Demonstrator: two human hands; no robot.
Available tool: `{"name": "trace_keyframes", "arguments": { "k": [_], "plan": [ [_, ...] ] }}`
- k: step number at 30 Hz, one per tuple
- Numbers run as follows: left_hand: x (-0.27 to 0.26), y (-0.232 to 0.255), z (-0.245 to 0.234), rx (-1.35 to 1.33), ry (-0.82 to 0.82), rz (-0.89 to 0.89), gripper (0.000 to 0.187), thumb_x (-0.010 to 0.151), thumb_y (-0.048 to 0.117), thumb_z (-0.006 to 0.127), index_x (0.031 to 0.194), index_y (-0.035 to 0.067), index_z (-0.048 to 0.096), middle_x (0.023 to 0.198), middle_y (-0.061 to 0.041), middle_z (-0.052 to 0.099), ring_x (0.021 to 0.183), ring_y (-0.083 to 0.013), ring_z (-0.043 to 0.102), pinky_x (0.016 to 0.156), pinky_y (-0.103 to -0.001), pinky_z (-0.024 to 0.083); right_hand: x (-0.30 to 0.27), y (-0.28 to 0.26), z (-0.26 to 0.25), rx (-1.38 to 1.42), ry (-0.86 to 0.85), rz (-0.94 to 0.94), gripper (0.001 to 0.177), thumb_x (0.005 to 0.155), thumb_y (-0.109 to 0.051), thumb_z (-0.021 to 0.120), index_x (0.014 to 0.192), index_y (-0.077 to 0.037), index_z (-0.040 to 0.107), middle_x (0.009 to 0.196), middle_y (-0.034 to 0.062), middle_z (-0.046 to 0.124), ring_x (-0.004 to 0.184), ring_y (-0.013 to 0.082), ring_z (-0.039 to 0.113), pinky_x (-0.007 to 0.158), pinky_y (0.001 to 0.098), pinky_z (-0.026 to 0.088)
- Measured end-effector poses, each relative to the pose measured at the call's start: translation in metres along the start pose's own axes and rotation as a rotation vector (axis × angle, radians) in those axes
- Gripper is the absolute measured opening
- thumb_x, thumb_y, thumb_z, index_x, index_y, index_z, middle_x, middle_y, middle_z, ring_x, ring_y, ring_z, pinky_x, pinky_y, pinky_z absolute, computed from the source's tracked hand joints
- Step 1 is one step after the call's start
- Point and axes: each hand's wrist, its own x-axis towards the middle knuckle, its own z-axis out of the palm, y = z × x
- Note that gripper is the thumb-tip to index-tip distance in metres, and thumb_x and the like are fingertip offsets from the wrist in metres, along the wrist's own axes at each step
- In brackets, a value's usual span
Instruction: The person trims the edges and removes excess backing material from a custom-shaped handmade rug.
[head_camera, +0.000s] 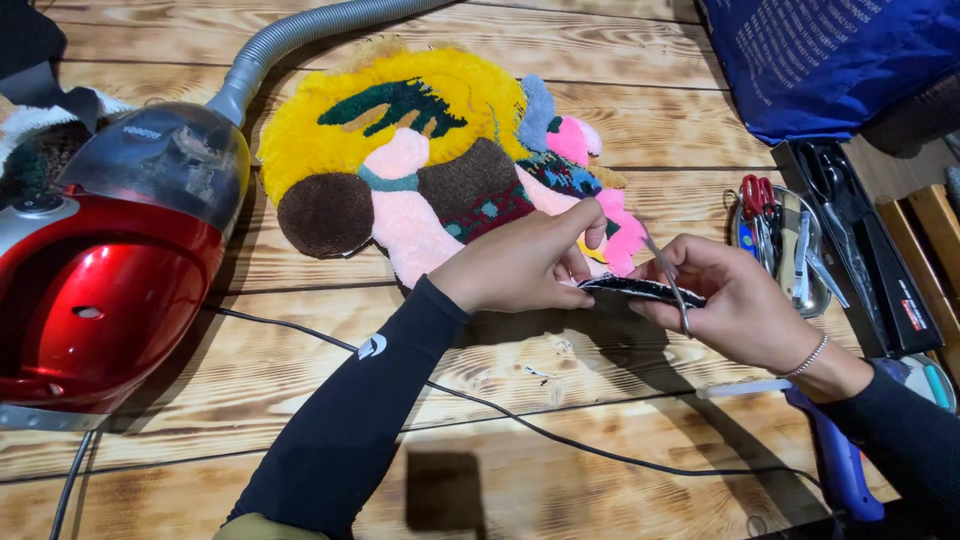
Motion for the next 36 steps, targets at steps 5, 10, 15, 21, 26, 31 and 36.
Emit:
{"name": "trace_keyframes", "arguments": {
  "k": [5,10,15,21,26,31,36],
  "plan": [
    [-0.023,0.024,0.014,0.504,0.139,-0.025,0.055,0.075,0.019,0.083,0.120,0.011,0.052,0.096,-0.013,0.074,0.094,-0.0365,0.070,0.074,-0.049,0.051,-0.008,0.025,-0.008,0.076,0.155,0.037,0.030,0.079,0.002,0.081,0.092,-0.004,0.055,0.106,0.0083,0.076,0.093,0.0081,0.069,0.077,0.0253,0.057],
    [-0.027,-0.004,0.027,0.611,0.300,0.181,0.031,0.083,0.016,0.073,0.113,0.013,0.068,0.103,-0.011,0.075,0.099,-0.0355,0.070,0.079,-0.048,0.052,-0.017,0.045,-0.026,0.069,0.218,0.005,0.027,0.079,0.004,0.080,0.092,-0.003,0.057,0.109,0.0095,0.075,0.093,0.0099,0.069,0.080,0.0263,0.058],
    [-0.007,-0.008,0.027,0.568,0.121,0.186,0.020,0.093,0.020,0.072,0.111,0.015,0.069,0.096,-0.011,0.074,0.091,-0.0358,0.069,0.076,-0.051,0.051,-0.023,0.054,-0.044,0.118,0.126,-0.052,0.027,0.080,0.003,0.080,0.091,-0.003,0.057,0.111,0.0113,0.075,0.099,0.0117,0.072,0.090,0.0271,0.060],
    [0.028,0.016,0.006,0.490,-0.113,0.253,0.036,0.089,0.019,0.073,0.121,0.015,0.054,0.096,-0.012,0.070,0.092,-0.0366,0.067,0.074,-0.050,0.049,-0.042,-0.012,-0.072,-0.536,0.179,-0.118,0.036,0.072,-0.032,0.088,0.088,-0.004,0.071,0.099,0.0066,0.080,0.088,0.0142,0.068,0.079,0.0329,0.052],
    [0.057,0.020,-0.009,0.461,-0.240,0.135,0.033,0.087,0.021,0.076,0.110,0.016,0.053,0.092,-0.008,0.071,0.093,-0.0290,0.069,0.074,-0.046,0.051,-0.054,-0.089,-0.071,-1.110,0.253,0.454,0.060,0.068,-0.063,0.086,0.085,-0.007,0.074,0.069,0.0129,0.069,0.068,0.0228,0.068,0.066,0.0372,0.054],
    [0.064,0.025,-0.011,0.445,-0.279,0.057,0.029,0.088,0.022,0.075,0.105,0.015,0.053,0.089,-0.008,0.070,0.090,-0.0279,0.071,0.074,-0.045,0.052,-0.065,-0.053,-0.072,-1.166,0.193,0.596,0.059,0.073,-0.062,0.086,0.084,-0.005,0.074,0.060,0.0091,0.066,0.056,0.0225,0.068,0.060,0.0334,0.055],
    [0.045,0.017,-0.001,0.524,-0.209,0.091,0.029,0.086,0.019,0.077,0.104,0.014,0.055,0.084,-0.010,0.070,0.087,-0.0330,0.069,0.071,-0.048,0.049,-0.054,-0.010,-0.043,-0.740,0.372,0.282,0.042,0.074,-0.039,0.089,0.091,-0.006,0.069,0.060,0.0127,0.067,0.053,0.0233,0.070,0.053,0.0380,0.053]
  ]
}}
